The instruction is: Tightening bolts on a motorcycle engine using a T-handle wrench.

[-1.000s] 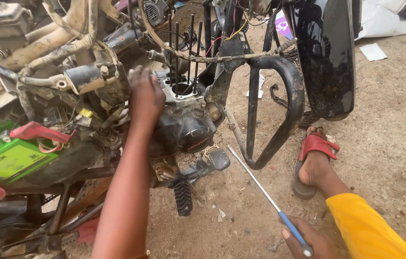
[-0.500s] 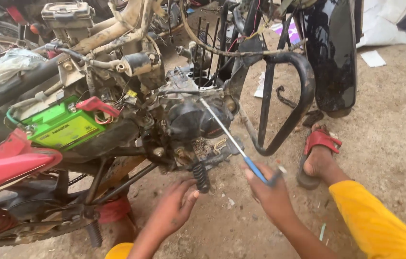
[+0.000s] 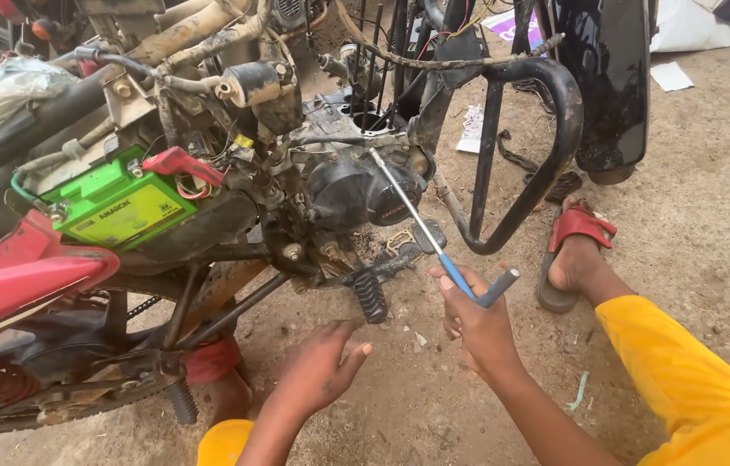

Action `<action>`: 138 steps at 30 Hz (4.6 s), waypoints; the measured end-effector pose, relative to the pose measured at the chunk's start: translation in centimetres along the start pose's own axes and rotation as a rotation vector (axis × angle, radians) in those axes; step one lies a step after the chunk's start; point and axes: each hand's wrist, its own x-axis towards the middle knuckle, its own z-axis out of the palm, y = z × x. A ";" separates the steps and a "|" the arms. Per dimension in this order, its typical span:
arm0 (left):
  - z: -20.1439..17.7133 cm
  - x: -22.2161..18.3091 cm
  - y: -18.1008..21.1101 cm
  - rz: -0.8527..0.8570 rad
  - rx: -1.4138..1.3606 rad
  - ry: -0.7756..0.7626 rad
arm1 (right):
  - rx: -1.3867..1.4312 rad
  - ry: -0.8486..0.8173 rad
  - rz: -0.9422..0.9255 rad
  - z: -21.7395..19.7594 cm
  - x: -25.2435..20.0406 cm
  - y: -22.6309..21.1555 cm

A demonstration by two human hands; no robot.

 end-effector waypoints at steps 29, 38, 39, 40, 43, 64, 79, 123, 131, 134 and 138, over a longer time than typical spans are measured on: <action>-0.1 0.3 1.7 -0.048 0.096 -0.237 | 0.724 -0.171 0.190 -0.9 0.6 0.7; -0.4 0.7 14.0 0.545 -0.261 0.615 | 0.033 -0.035 -0.014 2.1 -0.8 -3.1; -0.2 1.1 16.2 0.594 -0.228 0.600 | 0.290 -0.103 0.037 2.7 -1.7 -3.9; -0.1 1.5 18.4 0.643 -0.200 0.587 | 0.541 -0.171 0.091 3.3 -2.6 -4.8; -0.1 4.8 22.2 0.409 -0.387 0.385 | 0.733 -0.672 -0.020 -2.1 3.1 3.2; 8.2 4.1 9.1 0.379 -2.059 0.446 | -1.831 -0.248 -0.499 0.4 -1.3 -7.9; 0.1 1.4 8.5 0.435 -0.546 0.528 | -0.256 -0.014 -0.151 2.4 0.0 6.5; 1.0 3.2 6.8 0.321 -1.043 0.303 | -0.656 -0.065 -0.202 5.0 -1.8 -0.8; 1.8 3.2 8.1 0.517 -1.316 0.120 | -1.231 -0.215 -0.228 3.1 0.9 -9.1; 3.1 3.2 9.9 0.590 -1.618 0.062 | -1.256 -0.259 -0.289 2.7 1.5 -9.3; -0.4 0.1 15.4 0.477 -1.038 0.649 | -1.247 -0.355 -0.361 1.0 2.8 -8.4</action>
